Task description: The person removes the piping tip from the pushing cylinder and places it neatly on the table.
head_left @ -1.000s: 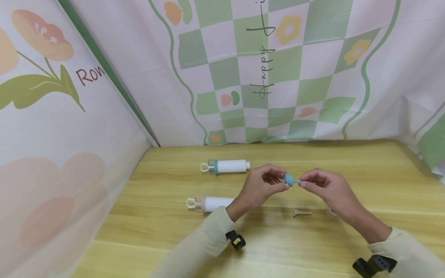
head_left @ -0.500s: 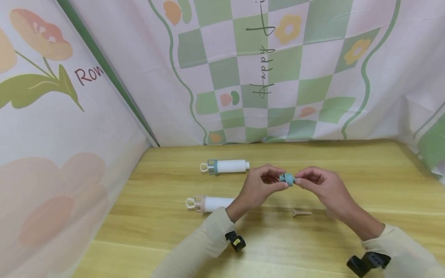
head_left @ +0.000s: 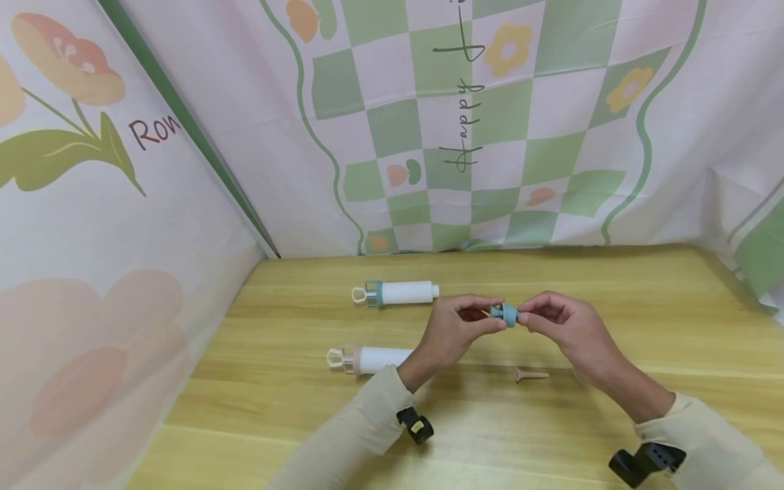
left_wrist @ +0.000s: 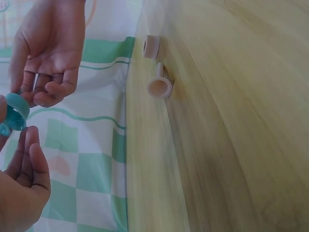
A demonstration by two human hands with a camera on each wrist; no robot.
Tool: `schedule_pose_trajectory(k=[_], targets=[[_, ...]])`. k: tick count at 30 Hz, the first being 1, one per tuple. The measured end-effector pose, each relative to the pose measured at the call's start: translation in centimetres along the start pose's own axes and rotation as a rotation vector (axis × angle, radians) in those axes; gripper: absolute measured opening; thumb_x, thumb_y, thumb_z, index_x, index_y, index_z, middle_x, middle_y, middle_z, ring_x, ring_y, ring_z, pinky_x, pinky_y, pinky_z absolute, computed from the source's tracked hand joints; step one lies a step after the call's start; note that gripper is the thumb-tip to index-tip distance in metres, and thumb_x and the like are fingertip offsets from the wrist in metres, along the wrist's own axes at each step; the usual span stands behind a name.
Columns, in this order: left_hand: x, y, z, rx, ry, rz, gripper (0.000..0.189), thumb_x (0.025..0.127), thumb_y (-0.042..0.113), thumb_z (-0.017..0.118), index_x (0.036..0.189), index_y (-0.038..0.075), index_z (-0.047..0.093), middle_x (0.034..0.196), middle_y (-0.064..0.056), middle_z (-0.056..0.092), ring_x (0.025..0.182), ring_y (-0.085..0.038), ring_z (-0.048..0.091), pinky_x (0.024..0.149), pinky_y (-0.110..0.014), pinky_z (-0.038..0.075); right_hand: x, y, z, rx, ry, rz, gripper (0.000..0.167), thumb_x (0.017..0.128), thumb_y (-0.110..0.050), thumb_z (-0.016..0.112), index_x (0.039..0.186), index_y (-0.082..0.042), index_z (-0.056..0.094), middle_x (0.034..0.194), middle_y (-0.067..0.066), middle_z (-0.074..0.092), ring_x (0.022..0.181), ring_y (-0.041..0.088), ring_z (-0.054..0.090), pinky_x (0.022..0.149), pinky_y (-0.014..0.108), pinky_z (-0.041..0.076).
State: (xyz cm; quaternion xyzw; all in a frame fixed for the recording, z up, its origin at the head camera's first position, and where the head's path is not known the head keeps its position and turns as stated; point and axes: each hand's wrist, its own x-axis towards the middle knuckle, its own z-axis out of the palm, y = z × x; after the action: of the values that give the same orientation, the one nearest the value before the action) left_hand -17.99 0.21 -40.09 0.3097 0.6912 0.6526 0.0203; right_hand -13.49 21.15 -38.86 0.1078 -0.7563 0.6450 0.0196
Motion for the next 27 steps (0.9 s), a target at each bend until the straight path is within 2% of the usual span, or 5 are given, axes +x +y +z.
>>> schedule_pose_trajectory(k=[8,17,27], targets=[[-0.1,0.1,0.0,-0.025,0.022,-0.006,0.028,0.086,0.002,0.078,0.113,-0.003,0.073,0.097,-0.005,0.075,0.073,-0.007,0.068,0.067,-0.03,0.059,-0.1,0.3,0.2,0.079,-0.032,-0.047,0.015,0.099,-0.002,0.061,0.111,0.008,0.061,0.098,0.005,0.069,0.088,0.016,0.066,0.078,0.025,0.054],[-0.1,0.4,-0.2,-0.052,0.03,-0.051,0.027,0.087,0.003,0.077,0.113,-0.002,0.074,0.096,-0.01,0.073,0.073,-0.008,0.066,0.065,-0.027,0.057,-0.3,0.1,0.6,-0.075,-0.024,-0.075,0.032,0.104,-0.01,0.055,0.132,0.005,0.052,0.103,0.003,0.071,0.092,0.016,0.066,0.076,0.026,0.054],[-0.2,0.4,-0.2,-0.036,0.067,-0.055,0.027,0.086,0.004,0.078,0.112,0.0,0.074,0.095,-0.009,0.073,0.072,-0.009,0.066,0.065,-0.026,0.056,-0.1,-0.1,1.1,-0.081,-0.028,-0.03,0.032,0.104,-0.015,0.056,0.129,0.004,0.055,0.098,0.003,0.073,0.088,0.018,0.067,0.074,0.029,0.055]])
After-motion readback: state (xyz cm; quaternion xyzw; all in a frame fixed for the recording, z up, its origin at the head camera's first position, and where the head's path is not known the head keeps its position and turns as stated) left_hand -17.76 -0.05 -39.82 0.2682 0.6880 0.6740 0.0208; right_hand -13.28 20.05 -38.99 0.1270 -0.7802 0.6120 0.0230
